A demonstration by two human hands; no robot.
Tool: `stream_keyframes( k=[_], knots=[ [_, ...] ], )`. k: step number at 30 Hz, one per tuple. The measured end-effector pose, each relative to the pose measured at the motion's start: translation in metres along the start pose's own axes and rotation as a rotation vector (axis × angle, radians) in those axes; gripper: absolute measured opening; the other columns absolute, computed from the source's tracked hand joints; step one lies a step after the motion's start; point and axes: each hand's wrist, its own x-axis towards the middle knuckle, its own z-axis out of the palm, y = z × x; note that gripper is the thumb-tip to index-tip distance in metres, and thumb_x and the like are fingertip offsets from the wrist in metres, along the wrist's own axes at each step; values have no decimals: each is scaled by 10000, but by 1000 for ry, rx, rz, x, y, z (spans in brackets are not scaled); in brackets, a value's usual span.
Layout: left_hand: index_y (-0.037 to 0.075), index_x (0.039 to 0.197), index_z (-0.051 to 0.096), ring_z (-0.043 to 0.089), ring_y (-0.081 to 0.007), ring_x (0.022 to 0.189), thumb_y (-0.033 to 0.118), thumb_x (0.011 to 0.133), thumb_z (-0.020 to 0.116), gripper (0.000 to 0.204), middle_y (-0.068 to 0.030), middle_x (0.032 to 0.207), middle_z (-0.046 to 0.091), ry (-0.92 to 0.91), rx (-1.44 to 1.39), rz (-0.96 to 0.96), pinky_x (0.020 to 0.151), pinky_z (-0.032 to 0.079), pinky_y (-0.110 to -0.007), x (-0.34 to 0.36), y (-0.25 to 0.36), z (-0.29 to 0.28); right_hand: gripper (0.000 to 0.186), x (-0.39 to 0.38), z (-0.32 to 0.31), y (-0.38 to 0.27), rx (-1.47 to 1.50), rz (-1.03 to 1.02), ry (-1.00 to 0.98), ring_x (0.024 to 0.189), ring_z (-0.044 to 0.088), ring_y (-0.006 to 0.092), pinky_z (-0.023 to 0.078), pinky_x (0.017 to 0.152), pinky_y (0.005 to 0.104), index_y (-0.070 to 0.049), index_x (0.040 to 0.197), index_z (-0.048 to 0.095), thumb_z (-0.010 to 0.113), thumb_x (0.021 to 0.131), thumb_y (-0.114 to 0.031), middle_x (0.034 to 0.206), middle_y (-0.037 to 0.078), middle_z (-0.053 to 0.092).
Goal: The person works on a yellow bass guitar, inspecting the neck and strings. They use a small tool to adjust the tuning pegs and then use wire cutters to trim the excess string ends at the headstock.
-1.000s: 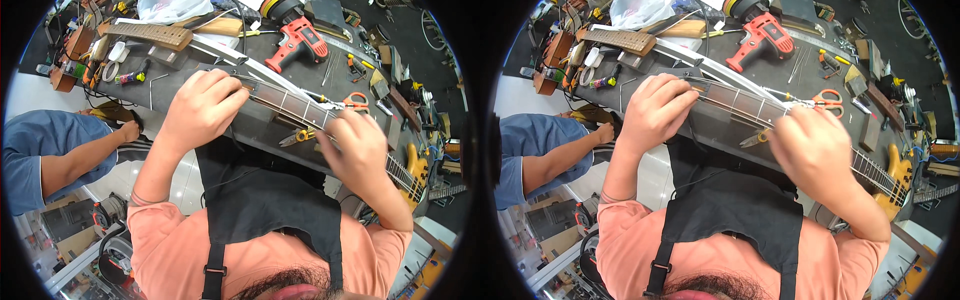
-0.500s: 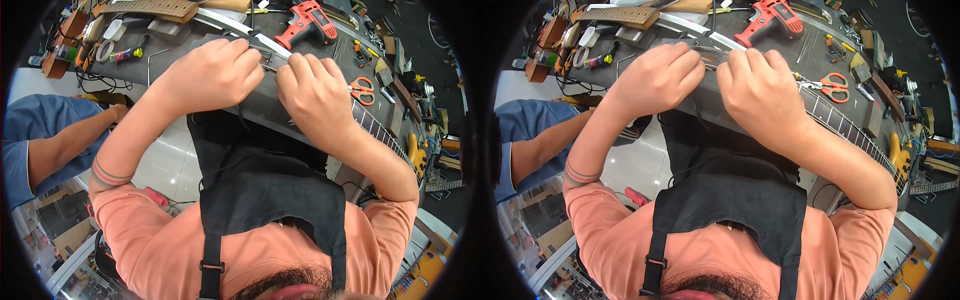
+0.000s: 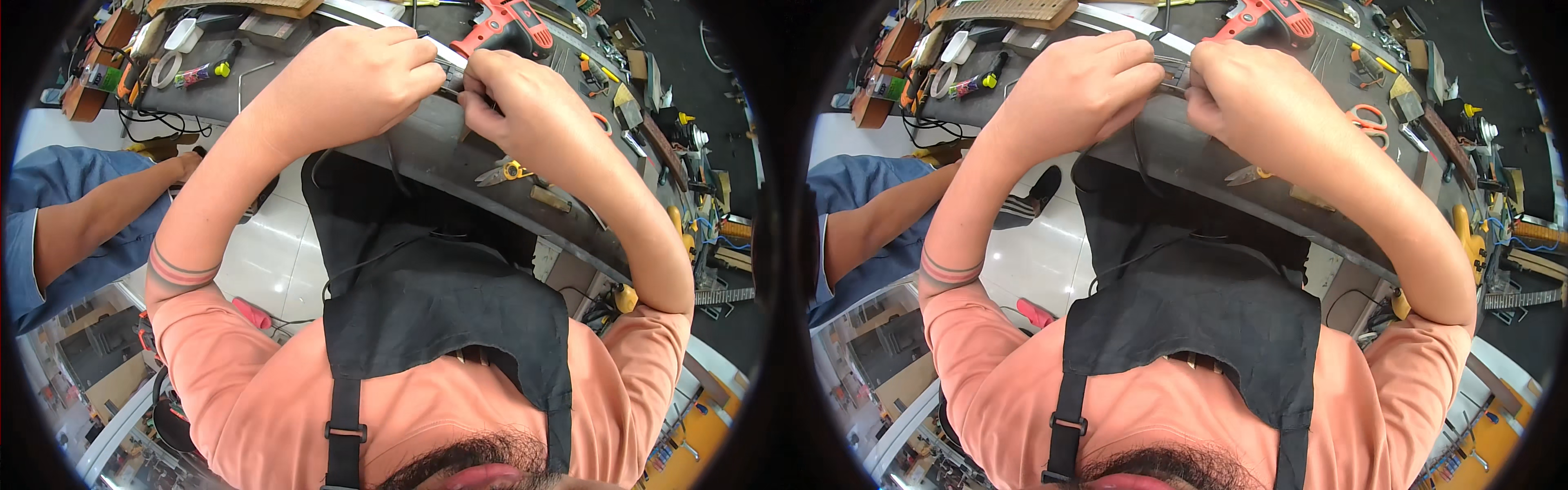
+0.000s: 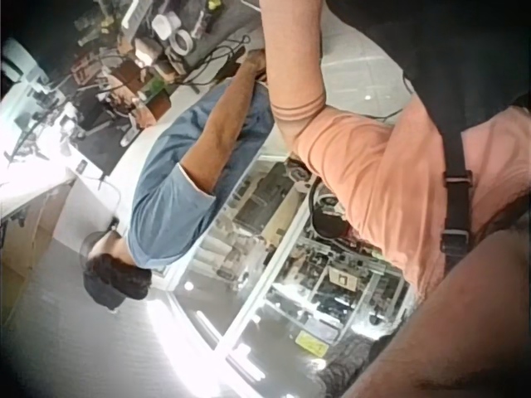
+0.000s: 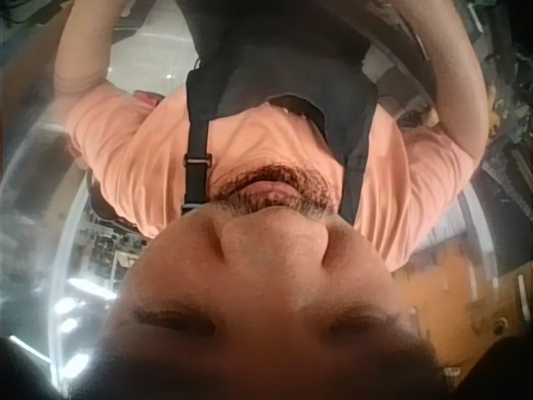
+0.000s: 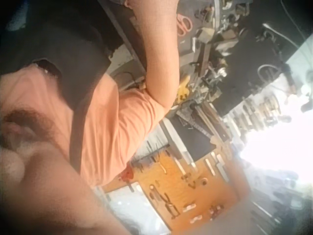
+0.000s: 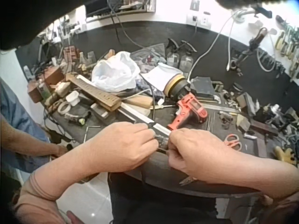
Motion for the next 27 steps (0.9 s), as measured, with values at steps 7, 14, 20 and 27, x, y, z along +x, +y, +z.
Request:
stream_keyframes(
  k=[7, 14, 20, 27],
  knots=[
    [44, 946, 672, 670, -319, 937, 106, 888, 752, 116, -94, 938, 645, -53, -224, -153, 773, 539, -431, 11, -10, -3, 191, 9, -9, 1, 89, 149, -36, 748, 703, 408, 556, 711, 479, 55, 916, 696, 679, 930, -134, 785, 233, 693],
    [46, 936, 688, 667, -351, 918, 149, 935, 712, 106, -128, 929, 644, -156, -302, -158, 792, 548, -452, 17, -18, -9, 214, 27, -45, -14, 50, 366, -120, 743, 581, 219, 488, 688, 373, 25, 977, 648, 704, 983, -181, 789, 125, 615],
    [41, 964, 712, 675, -344, 930, 135, 926, 727, 102, -127, 923, 648, -122, -301, -144, 804, 549, -441, 24, -21, -3, 215, -11, -28, 16, 136, 278, -19, 678, 493, 152, 439, 645, 344, 4, 984, 644, 744, 989, -186, 746, 58, 564],
    [13, 999, 725, 670, -362, 956, 59, 900, 728, 109, -134, 950, 667, -90, -328, -301, 833, 542, -447, 20, -31, -13, 227, 4, -17, 34, 301, 248, -102, 705, 534, 106, 464, 661, 323, 6, 1106, 722, 724, 1014, -202, 791, 46, 629]
  ],
)
